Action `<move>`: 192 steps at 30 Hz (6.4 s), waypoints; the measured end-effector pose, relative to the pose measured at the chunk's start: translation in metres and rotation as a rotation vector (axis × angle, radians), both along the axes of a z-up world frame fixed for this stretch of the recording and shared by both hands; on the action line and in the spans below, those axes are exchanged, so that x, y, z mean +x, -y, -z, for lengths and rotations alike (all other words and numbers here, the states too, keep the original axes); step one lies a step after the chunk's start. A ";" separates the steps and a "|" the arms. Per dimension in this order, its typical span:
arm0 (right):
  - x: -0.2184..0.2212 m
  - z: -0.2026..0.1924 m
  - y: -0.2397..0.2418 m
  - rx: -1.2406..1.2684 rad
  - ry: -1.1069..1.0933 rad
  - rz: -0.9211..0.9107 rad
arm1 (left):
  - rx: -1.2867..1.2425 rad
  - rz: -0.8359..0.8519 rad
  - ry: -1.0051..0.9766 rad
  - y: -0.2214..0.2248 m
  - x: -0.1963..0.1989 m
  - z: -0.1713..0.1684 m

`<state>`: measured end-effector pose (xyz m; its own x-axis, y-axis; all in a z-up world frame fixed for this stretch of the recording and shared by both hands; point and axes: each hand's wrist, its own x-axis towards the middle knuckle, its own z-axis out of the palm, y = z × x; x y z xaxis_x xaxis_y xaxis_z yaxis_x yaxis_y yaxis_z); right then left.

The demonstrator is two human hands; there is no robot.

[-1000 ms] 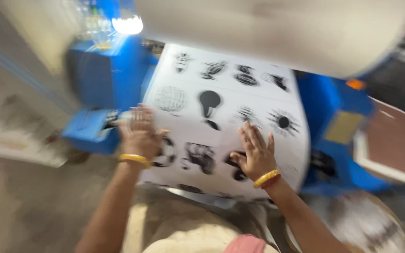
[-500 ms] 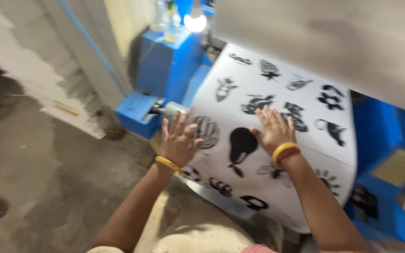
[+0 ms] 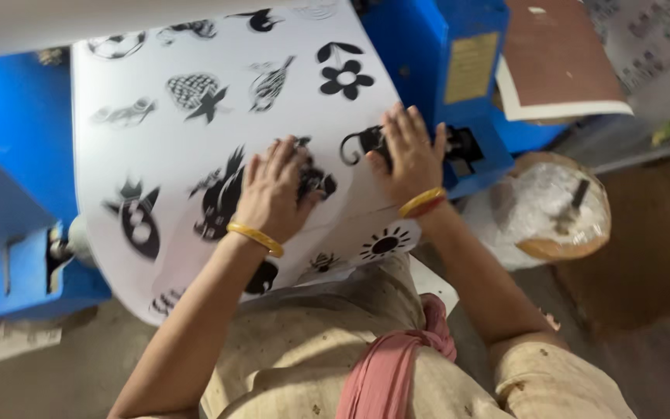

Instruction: The person smooths and guides a large sheet of printed icons as it feeds through a lamination or printing machine, using both hands to ensure the paper remains flat.

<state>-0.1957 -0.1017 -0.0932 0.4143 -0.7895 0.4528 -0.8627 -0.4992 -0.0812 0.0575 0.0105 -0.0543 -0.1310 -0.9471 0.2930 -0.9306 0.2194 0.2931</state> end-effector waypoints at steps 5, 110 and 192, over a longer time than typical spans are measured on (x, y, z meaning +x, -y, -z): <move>0.009 0.013 -0.044 0.073 -0.091 0.057 | 0.158 0.132 0.198 0.043 -0.050 -0.020; -0.018 0.006 0.028 -0.060 0.108 0.006 | -0.452 -0.462 0.050 -0.135 0.102 0.037; -0.053 0.075 -0.094 -0.074 0.267 -0.173 | 0.366 -0.084 0.211 0.072 -0.005 -0.051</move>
